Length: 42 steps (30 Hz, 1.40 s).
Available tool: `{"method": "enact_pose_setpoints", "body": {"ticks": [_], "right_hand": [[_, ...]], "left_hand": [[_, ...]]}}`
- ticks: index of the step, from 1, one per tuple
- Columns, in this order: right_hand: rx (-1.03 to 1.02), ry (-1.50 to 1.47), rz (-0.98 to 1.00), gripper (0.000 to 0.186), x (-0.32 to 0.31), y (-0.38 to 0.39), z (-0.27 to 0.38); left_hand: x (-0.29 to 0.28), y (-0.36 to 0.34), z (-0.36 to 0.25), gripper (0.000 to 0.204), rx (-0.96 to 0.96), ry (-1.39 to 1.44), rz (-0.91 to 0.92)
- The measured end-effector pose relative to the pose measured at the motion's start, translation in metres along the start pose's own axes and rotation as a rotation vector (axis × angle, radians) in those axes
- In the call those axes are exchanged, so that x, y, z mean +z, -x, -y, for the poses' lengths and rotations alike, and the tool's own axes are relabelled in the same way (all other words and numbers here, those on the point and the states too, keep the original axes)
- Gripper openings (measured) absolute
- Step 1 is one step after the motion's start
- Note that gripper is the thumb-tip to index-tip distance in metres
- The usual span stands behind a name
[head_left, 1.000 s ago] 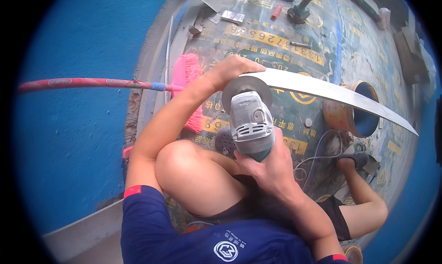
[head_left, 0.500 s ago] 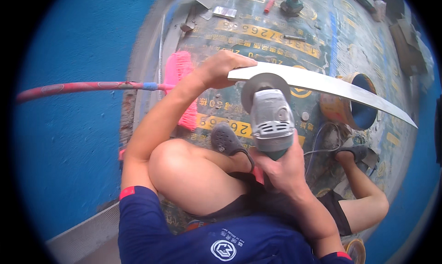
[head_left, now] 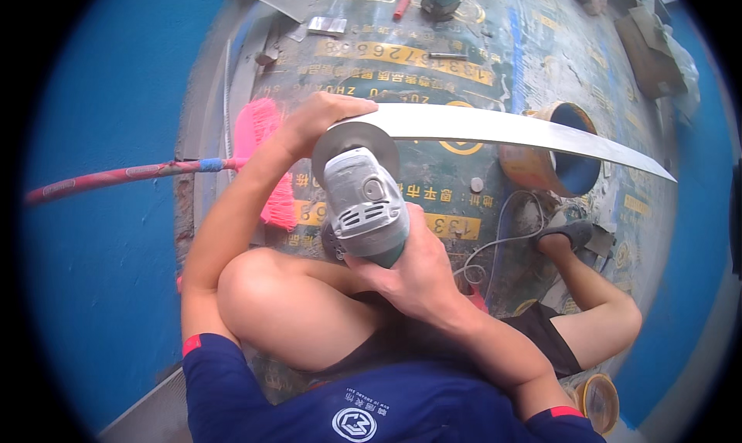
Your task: The person uses an angle grinder to cut a large ceramic tile on the floor, holding the grinder with one hand and steadying the tile with the other.
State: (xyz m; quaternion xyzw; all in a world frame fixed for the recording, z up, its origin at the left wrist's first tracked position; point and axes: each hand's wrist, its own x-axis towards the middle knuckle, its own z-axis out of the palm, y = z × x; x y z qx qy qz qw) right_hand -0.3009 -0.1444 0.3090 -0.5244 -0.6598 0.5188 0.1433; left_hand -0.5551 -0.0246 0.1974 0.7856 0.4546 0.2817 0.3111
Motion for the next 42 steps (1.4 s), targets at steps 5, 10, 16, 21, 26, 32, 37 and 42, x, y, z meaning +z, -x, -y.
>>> {"method": "enact_pose_setpoints", "body": {"ticks": [5, 10, 16, 21, 26, 32, 37, 42], "right_hand": [[0.049, -0.048, -0.023, 0.069, -0.014, 0.003, -0.005], [0.103, -0.127, -0.056, 0.065, -0.031, 0.01, -0.013], [0.096, -0.207, -0.118, 0.06, -0.049, 0.014, -0.028], [0.054, -0.217, -0.163, 0.067, -0.063, 0.019, -0.043], [0.109, -0.345, -0.188, 0.065, -0.08, 0.024, -0.051], [0.138, -0.414, -0.283, 0.058, -0.107, 0.03, -0.071], [0.194, -0.546, -0.278, 0.053, -0.129, 0.034, -0.083], [0.213, -0.594, -0.445, 0.043, -0.153, 0.043, -0.106]], "left_hand": [[-0.001, -0.004, -0.003, 0.042, 0.124, -0.05, -0.034], [0.001, -0.006, -0.004, 0.04, 0.106, -0.057, -0.023], [-0.001, -0.005, -0.006, 0.038, 0.103, -0.078, -0.028], [-0.003, -0.006, -0.012, 0.038, 0.037, -0.107, -0.006], [-0.004, -0.007, -0.015, 0.037, 0.068, -0.102, -0.012], [0.007, -0.01, -0.009, 0.036, 0.04, -0.104, -0.01], [-0.008, -0.002, -0.018, 0.035, 0.014, -0.135, -0.012], [-0.001, -0.009, -0.014, 0.037, -0.024, -0.127, 0.048]]}}
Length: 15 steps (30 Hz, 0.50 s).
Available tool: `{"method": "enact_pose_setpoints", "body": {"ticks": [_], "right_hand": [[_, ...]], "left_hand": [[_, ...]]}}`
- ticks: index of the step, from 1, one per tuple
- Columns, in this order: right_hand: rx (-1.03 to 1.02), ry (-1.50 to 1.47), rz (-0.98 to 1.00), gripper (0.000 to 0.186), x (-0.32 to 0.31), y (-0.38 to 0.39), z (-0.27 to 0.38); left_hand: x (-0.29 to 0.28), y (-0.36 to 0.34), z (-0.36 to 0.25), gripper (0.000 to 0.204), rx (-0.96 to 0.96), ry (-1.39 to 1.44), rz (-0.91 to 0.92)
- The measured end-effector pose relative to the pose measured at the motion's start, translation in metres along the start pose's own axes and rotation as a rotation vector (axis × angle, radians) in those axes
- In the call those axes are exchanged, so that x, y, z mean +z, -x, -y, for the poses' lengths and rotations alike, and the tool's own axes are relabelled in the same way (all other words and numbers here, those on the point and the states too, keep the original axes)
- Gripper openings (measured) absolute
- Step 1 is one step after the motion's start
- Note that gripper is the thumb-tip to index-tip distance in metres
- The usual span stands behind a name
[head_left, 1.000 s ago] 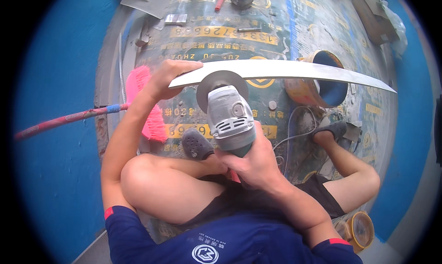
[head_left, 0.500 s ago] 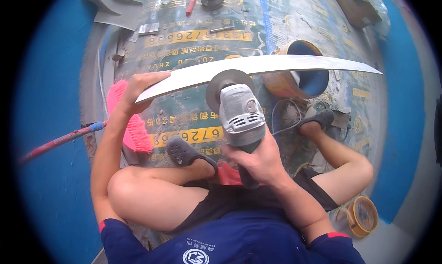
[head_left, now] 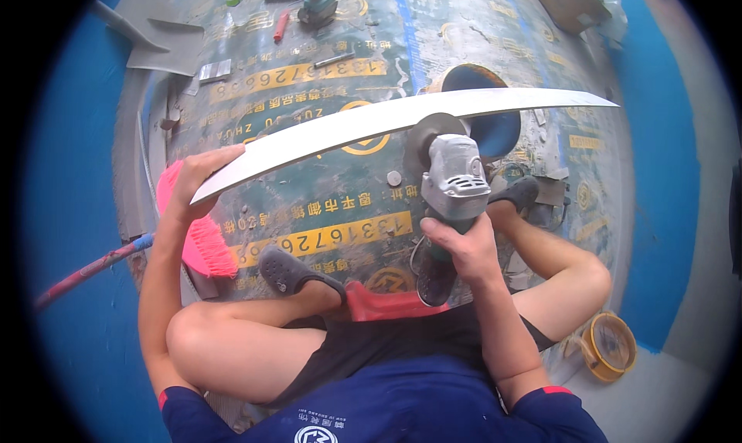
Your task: The person uses an angle grinder to cut a large ceramic tile on the floor, holding the grinder with one hand and steadying the tile with the other.
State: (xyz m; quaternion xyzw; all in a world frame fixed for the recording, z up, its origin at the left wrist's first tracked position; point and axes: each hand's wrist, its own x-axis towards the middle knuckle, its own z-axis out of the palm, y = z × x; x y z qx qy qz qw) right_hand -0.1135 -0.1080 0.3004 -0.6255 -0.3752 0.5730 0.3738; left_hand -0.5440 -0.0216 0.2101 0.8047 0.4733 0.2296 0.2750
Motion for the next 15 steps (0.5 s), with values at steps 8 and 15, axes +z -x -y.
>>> {"method": "enact_pose_setpoints", "body": {"ticks": [8, 15], "right_hand": [[-0.127, -0.102, -0.229, 0.048, -0.072, 0.011, -0.022], [-0.089, -0.2, -0.341, 0.05, -0.111, 0.03, -0.028]], "left_hand": [[-0.011, 0.005, 0.0, 0.044, 0.003, -0.183, 0.093], [-0.006, -0.008, 0.038, 0.048, 0.412, -0.741, -0.036]]}}
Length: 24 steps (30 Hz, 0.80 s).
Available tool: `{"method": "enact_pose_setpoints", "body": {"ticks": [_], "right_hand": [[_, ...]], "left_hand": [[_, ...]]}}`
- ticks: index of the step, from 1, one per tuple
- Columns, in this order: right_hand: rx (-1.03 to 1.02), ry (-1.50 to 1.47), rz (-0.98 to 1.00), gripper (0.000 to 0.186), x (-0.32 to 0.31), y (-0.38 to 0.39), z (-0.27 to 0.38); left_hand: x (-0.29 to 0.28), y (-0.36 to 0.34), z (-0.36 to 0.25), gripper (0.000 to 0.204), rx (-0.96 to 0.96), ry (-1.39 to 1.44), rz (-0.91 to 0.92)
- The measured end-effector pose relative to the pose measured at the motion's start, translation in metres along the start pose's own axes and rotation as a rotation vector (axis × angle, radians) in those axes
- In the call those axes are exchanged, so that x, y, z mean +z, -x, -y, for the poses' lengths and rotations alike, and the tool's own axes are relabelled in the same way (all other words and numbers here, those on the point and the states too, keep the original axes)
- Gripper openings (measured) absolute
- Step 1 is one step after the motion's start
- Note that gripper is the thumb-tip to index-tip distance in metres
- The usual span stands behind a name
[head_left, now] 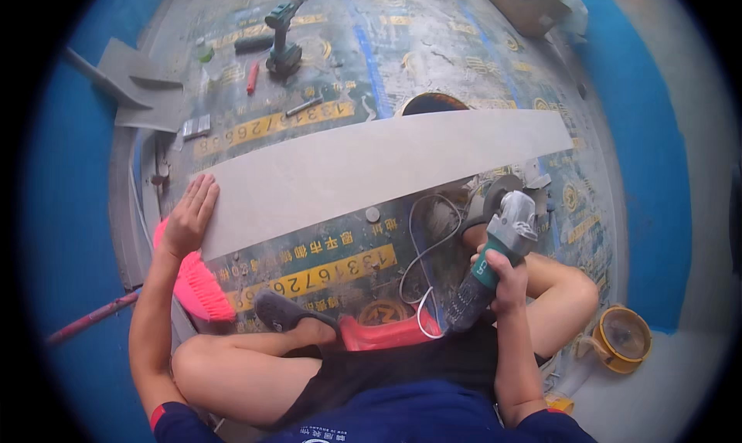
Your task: The person uses an angle grinder to cut a large ceramic tile on the floor, holding the grinder with one hand and steadying the tile with the other.
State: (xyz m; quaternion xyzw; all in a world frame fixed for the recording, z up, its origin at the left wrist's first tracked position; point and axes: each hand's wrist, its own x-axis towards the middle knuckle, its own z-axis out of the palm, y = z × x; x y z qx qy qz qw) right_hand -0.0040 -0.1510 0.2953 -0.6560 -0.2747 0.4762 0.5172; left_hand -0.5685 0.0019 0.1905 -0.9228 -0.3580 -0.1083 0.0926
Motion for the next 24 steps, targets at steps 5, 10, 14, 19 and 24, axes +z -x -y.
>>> {"method": "enact_pose_setpoints", "body": {"ticks": [5, 10, 14, 19, 24], "right_hand": [[-0.009, 0.006, -0.054, 0.05, -0.023, 0.007, -0.003], [-0.01, -0.027, -0.064, 0.048, -0.029, 0.007, -0.008], [0.017, -0.103, -0.066, 0.045, -0.031, 0.008, -0.012], [0.018, -0.089, 0.005, 0.048, -0.033, 0.006, -0.015], [0.031, -0.084, 0.055, 0.048, -0.035, 0.004, -0.014]], "left_hand": [[0.03, -0.004, 0.018, 0.054, 0.054, -0.072, 0.069], [0.03, 0.004, 0.013, 0.059, -0.077, -0.097, 0.235], [0.011, -0.013, 0.008, 0.068, -0.517, -0.033, 0.281], [0.044, 0.019, 0.03, 0.063, -1.215, 0.587, -0.043], [0.036, 0.005, 0.013, 0.066, -1.287, 0.555, -0.094]]}}
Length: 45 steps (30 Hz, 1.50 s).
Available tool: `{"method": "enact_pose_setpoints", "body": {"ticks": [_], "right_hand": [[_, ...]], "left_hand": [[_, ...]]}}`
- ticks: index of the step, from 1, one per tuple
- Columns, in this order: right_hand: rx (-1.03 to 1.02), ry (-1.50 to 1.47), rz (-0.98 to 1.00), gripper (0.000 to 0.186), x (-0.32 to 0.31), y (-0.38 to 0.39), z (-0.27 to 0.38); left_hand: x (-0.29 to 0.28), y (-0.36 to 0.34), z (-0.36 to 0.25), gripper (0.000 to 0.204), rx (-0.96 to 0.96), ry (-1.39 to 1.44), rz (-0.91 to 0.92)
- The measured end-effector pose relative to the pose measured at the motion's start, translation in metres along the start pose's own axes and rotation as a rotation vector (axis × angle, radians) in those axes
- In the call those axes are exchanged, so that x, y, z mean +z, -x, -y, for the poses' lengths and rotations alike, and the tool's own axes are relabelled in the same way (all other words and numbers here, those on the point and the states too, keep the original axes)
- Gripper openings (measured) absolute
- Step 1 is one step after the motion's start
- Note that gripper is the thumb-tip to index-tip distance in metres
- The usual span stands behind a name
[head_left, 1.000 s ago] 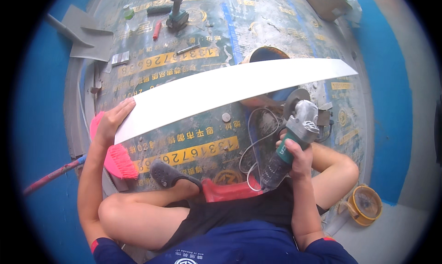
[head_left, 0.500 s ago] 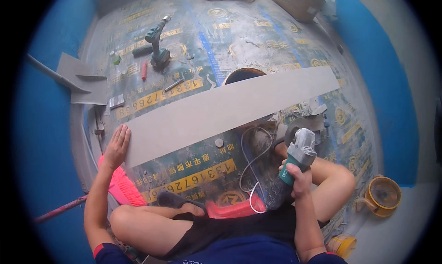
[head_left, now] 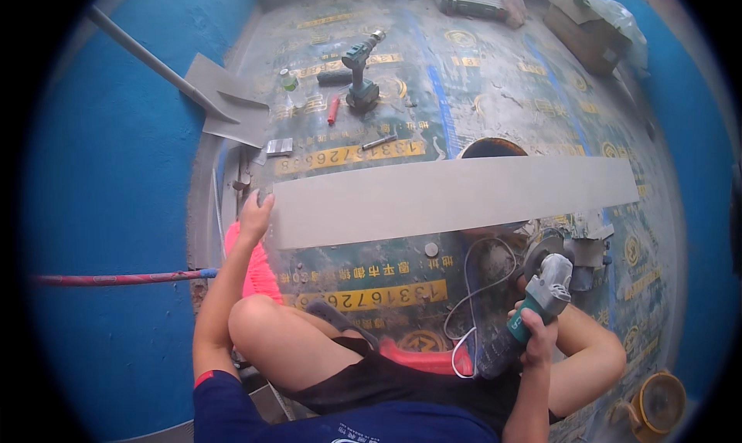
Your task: The person uses an angle grinder to cut a large ceramic tile on the floor, holding the grinder with one hand and steadying the tile with the other.
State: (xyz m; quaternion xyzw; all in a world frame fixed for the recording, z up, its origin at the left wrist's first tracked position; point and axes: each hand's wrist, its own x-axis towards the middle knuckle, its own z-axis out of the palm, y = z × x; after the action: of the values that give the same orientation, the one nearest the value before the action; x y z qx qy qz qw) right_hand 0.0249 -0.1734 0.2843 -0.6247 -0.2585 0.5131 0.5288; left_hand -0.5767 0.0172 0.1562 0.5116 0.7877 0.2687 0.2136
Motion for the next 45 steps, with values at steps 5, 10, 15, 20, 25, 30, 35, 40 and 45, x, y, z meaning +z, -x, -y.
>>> {"method": "enact_pose_setpoints", "body": {"ticks": [5, 10, 15, 20, 25, 30, 35, 40, 45], "right_hand": [[0.009, -0.004, -0.02, 0.05, -0.001, 0.001, 0.004], [0.012, -0.046, -0.038, 0.053, 0.004, 0.005, 0.004], [-0.023, -0.031, -0.054, 0.056, 0.008, 0.008, 0.006], [0.037, -0.081, -0.028, 0.054, 0.003, 0.01, 0.007], [0.047, -0.118, -0.044, 0.05, 0.002, 0.007, 0.008], [0.107, -0.154, 0.021, 0.051, 0.009, 0.005, 0.004], [0.086, -0.156, 0.068, 0.052, 0.025, 0.003, 0.01], [0.079, -0.034, 0.179, 0.052, 0.068, 0.015, 0.004], [0.086, 0.111, 0.29, 0.05, 0.11, 0.018, 0.011]], "left_hand": [[0.003, -0.016, -0.109, 0.059, 0.479, -0.337, 0.083], [0.049, -0.036, -0.221, 0.06, 0.551, -0.555, 0.51], [0.137, -0.011, -0.288, 0.072, 0.59, -0.563, 0.7], [0.185, 0.008, -0.297, 0.073, 0.475, -0.44, 0.692], [0.171, -0.009, -0.256, 0.068, 0.4, -0.426, 0.427], [0.104, -0.027, -0.098, 0.073, 0.196, -0.606, -0.395], [0.066, -0.002, -0.038, 0.08, -0.473, -0.127, -0.142], [0.054, 0.018, 0.002, 0.076, -0.565, 0.628, 0.145], [0.068, 0.073, -0.016, 0.074, -0.573, 0.538, -0.102]]}}
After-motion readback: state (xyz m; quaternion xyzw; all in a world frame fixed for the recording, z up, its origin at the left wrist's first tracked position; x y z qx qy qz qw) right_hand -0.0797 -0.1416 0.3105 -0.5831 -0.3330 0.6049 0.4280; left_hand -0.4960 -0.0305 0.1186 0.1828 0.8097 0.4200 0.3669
